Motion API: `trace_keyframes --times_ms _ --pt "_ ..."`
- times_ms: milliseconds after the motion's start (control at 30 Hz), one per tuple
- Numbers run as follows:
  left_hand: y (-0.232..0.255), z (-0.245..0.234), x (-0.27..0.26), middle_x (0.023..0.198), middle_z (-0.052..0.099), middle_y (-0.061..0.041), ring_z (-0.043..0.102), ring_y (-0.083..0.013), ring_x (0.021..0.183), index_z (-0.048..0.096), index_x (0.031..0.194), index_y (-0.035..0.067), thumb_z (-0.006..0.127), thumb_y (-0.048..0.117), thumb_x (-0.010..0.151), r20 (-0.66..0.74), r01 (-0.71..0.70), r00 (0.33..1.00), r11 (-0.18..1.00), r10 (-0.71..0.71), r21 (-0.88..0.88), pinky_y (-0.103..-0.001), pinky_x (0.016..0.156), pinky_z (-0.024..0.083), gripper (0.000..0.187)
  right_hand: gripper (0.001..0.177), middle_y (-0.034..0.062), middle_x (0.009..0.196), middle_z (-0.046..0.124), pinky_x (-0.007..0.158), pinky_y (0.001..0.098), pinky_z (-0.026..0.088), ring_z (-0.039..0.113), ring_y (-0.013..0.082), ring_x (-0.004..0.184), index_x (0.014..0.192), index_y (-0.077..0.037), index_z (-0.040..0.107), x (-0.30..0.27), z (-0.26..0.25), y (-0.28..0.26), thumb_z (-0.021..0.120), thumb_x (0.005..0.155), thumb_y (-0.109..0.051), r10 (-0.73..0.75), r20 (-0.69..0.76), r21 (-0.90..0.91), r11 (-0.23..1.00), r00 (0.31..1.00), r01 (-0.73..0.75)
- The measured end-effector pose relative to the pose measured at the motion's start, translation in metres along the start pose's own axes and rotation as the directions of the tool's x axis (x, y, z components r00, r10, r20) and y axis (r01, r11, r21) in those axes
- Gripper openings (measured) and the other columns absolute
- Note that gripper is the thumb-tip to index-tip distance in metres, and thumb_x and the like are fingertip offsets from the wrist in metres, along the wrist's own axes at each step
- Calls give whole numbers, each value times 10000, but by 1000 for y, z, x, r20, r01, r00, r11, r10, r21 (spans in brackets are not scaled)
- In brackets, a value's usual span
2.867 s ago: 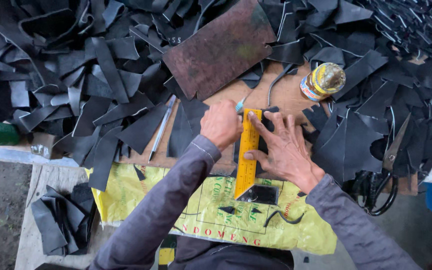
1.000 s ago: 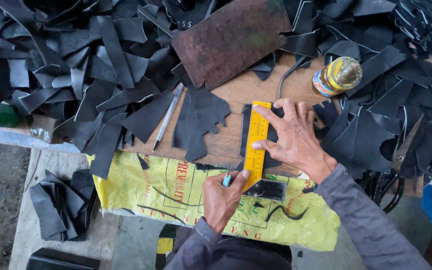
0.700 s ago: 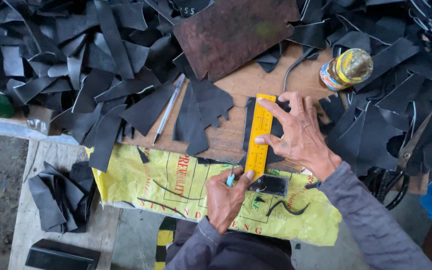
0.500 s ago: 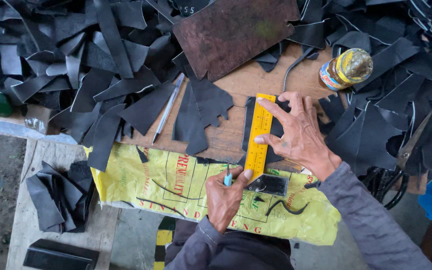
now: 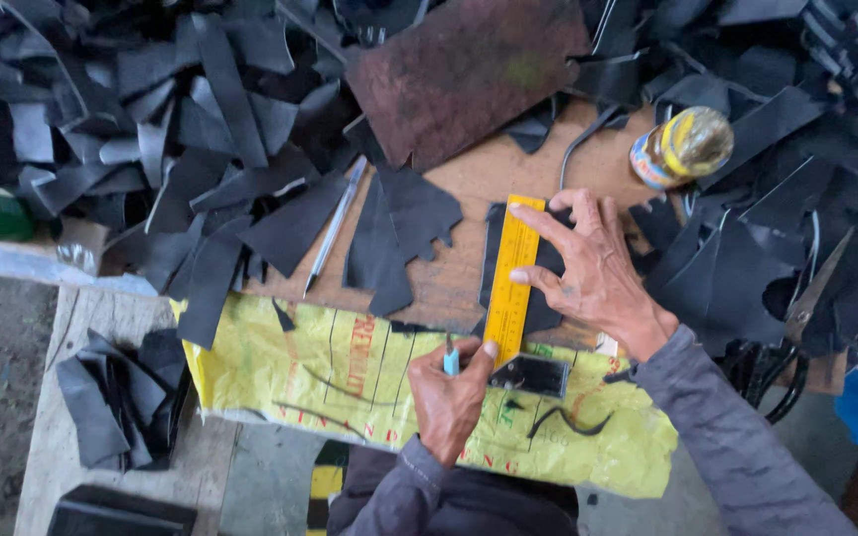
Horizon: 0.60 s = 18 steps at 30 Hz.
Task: The person aligns and joins black leather pieces by hand, then uses a yellow ruler and a small tool to mark or score the material on a wooden surface.
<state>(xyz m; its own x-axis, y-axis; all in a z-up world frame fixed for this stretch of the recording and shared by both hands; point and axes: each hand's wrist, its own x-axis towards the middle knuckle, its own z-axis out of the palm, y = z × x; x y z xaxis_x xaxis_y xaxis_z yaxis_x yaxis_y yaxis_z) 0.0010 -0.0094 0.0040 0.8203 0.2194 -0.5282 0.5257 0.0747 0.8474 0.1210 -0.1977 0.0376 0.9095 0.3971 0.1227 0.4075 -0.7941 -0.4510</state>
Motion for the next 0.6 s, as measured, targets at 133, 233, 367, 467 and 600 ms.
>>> trace_keyframes --times_ms 133,233,367,467,600 --pt "7 3 4 644 690 -33 559 -72 560 789 888 -76 793 133 827 4 57 998 998 -57 1 -260 487 435 218 490 157 1086 551 929 442 460 556 343 1022 1371 -69 628 8 3 8 696 885 -58 67 -105 103 993 992 -56" --pt "5 1 3 647 694 -29 558 -72 563 797 878 -82 783 124 838 22 50 999 999 -49 -14 -258 492 431 210 327 156 1013 578 857 426 482 592 341 958 1225 -22 676 15 12 17 671 901 25 98 -145 109 991 985 -82" --pt "4 2 5 657 712 -27 583 -67 574 798 882 -79 783 119 836 31 35 999 999 -35 -15 -248 507 454 204 127 159 932 582 789 437 479 605 349 903 977 -15 719 28 16 34 712 854 21 116 -146 115 988 983 -99" --pt "4 1 5 658 709 -38 577 -73 571 800 885 -84 787 118 837 29 56 998 998 -55 -23 -255 504 449 208 111 155 896 573 770 446 464 596 351 890 919 -7 704 39 14 41 735 819 30 112 -111 116 988 987 -99" --pt "3 1 4 689 742 -46 618 -71 600 793 904 -85 780 111 837 36 41 999 998 -39 -51 -241 539 499 208 196 141 938 579 788 430 470 591 337 923 937 -21 692 39 9 43 718 765 69 118 -64 165 981 991 -106"
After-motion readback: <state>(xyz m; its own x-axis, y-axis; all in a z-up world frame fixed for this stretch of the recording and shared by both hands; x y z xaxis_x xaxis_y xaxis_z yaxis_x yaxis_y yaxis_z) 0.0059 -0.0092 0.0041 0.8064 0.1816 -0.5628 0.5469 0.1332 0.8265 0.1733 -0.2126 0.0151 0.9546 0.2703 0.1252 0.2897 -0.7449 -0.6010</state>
